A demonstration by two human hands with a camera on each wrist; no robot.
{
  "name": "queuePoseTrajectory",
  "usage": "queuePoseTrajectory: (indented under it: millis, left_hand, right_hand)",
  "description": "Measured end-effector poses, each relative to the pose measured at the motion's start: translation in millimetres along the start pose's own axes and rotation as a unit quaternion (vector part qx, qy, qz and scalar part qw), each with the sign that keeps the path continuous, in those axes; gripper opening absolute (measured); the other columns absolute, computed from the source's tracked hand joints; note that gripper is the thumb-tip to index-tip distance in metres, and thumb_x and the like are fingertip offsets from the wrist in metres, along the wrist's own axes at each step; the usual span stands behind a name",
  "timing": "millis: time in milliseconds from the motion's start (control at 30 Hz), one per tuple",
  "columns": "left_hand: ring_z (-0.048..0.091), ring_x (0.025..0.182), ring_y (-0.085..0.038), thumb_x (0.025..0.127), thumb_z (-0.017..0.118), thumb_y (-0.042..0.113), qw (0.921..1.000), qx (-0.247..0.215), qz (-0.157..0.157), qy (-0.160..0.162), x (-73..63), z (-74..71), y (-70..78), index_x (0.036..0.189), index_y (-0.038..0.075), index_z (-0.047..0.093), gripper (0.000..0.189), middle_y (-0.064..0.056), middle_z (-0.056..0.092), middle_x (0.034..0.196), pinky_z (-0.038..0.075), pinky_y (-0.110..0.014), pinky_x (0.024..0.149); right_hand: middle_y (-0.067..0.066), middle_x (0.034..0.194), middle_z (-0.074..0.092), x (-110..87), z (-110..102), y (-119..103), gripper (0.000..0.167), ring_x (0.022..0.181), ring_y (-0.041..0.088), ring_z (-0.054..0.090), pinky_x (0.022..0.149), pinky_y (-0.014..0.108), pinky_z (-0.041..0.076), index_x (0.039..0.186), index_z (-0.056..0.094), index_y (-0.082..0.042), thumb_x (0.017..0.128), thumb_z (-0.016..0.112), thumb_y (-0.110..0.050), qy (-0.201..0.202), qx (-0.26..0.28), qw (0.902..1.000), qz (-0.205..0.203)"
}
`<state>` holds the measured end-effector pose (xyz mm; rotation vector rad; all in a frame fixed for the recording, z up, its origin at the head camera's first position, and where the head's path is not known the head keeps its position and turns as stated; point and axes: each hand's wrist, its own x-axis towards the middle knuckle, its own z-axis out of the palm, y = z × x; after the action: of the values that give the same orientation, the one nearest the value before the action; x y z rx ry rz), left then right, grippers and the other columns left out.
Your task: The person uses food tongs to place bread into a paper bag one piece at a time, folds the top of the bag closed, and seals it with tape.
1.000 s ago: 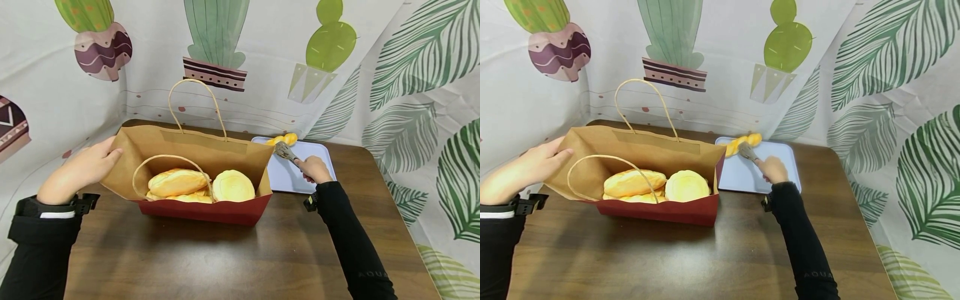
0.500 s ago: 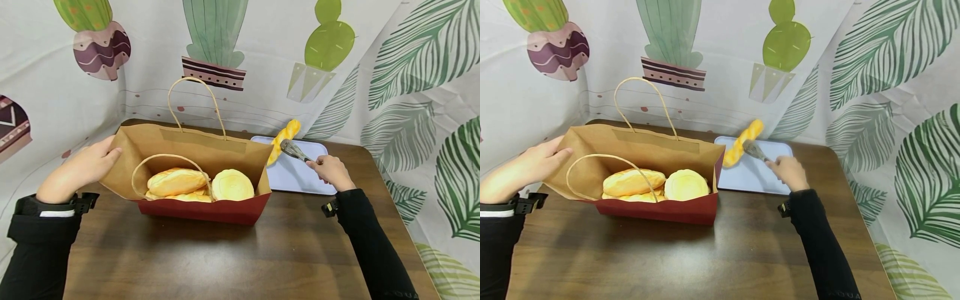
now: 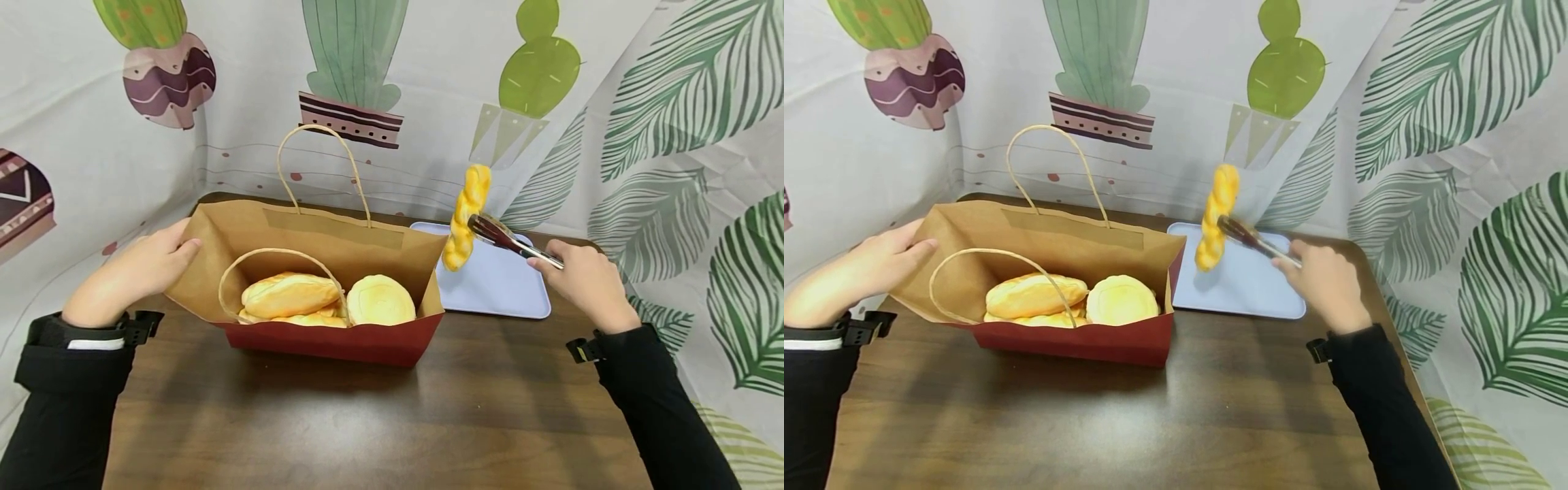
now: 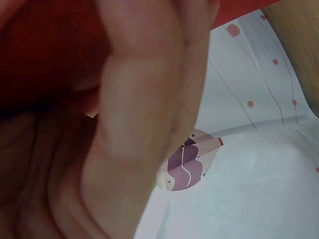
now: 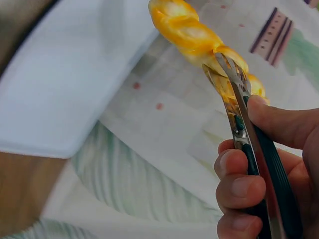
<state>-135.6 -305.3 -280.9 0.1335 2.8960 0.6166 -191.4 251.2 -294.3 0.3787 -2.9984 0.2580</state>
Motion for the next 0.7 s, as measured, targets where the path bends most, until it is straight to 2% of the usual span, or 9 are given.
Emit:
queuePoseTrajectory:
  millis: [167, 233, 300, 400, 500, 700]
  left_hand:
    - [0.035, 0.118, -0.06, 0.101, 0.029, 0.018, 0.9999, -0.001, 0.006, 0.009, 1.6, 1.9, -2.5, 0.134, -0.011, 0.029, 0.044, -0.042, 0.038, 0.128, 0.029, -0.067, 0.095]
    - [0.036, 0.118, -0.06, 0.101, 0.029, 0.018, 0.9999, -0.001, 0.006, 0.011, 1.8, 2.3, -2.6, 0.133, -0.011, 0.029, 0.043, -0.042, 0.038, 0.128, 0.029, -0.067, 0.095]
    - [0.036, 0.118, -0.06, 0.101, 0.029, 0.018, 0.9999, -0.001, 0.006, 0.01, 1.6, 2.0, -2.6, 0.133, -0.011, 0.03, 0.043, -0.042, 0.039, 0.128, 0.029, -0.067, 0.095]
    - [0.036, 0.118, -0.06, 0.101, 0.029, 0.018, 0.9999, -0.001, 0.006, 0.009, 1.5, 1.8, -2.8, 0.133, -0.01, 0.029, 0.042, -0.042, 0.039, 0.127, 0.029, -0.067, 0.095]
    - [0.035, 0.118, -0.06, 0.102, 0.029, 0.019, 1.0, -0.003, 0.005, 0.005, 1.3, 1.6, -2.8, 0.133, -0.009, 0.029, 0.042, -0.041, 0.039, 0.128, 0.029, -0.067, 0.095]
    - [0.035, 0.118, -0.06, 0.102, 0.029, 0.019, 0.9999, -0.007, 0.007, 0.006, 1.5, 2.2, -3.9, 0.134, -0.008, 0.029, 0.042, -0.041, 0.039, 0.128, 0.029, -0.067, 0.095]
  right_hand:
    - [0.002, 0.052, 0.037, -19.3, -23.6, -11.4, 0.032, 0.046, 0.024, 0.04, 0.037, 0.033, 0.025, 0.088, 0.054, -0.013, 0.092, 0.057, -0.045, 0.051, -0.041, 0.9977, -0.017]
    - [0.001, 0.049, 0.033, -27.2, -30.4, -16.7, 0.032, 0.041, 0.022, 0.036, 0.035, 0.032, 0.022, 0.089, 0.055, -0.012, 0.091, 0.059, -0.044, 0.094, -0.063, 0.9927, -0.041]
    - [0.0, 0.046, 0.028, -34.0, -36.1, -22.7, 0.036, 0.037, 0.02, 0.03, 0.034, 0.031, 0.018, 0.084, 0.052, -0.011, 0.093, 0.055, -0.046, 0.153, -0.089, 0.981, -0.08]
    - [-0.003, 0.048, 0.024, -42.5, -45.1, -33.3, 0.046, 0.035, 0.016, 0.02, 0.034, 0.029, 0.013, 0.078, 0.047, -0.01, 0.097, 0.042, -0.051, 0.239, -0.124, 0.9522, -0.145]
    - [-0.004, 0.052, 0.022, -50.3, -57.4, -47.7, 0.051, 0.036, 0.013, 0.016, 0.036, 0.028, 0.01, 0.074, 0.042, -0.009, 0.1, 0.031, -0.051, 0.284, -0.145, 0.9295, -0.186]
    - [-0.003, 0.053, 0.025, -63.3, -79.3, -76.4, 0.044, 0.037, 0.014, 0.02, 0.037, 0.027, 0.011, 0.068, 0.039, -0.009, 0.1, 0.035, -0.039, 0.313, -0.156, 0.9126, -0.212]
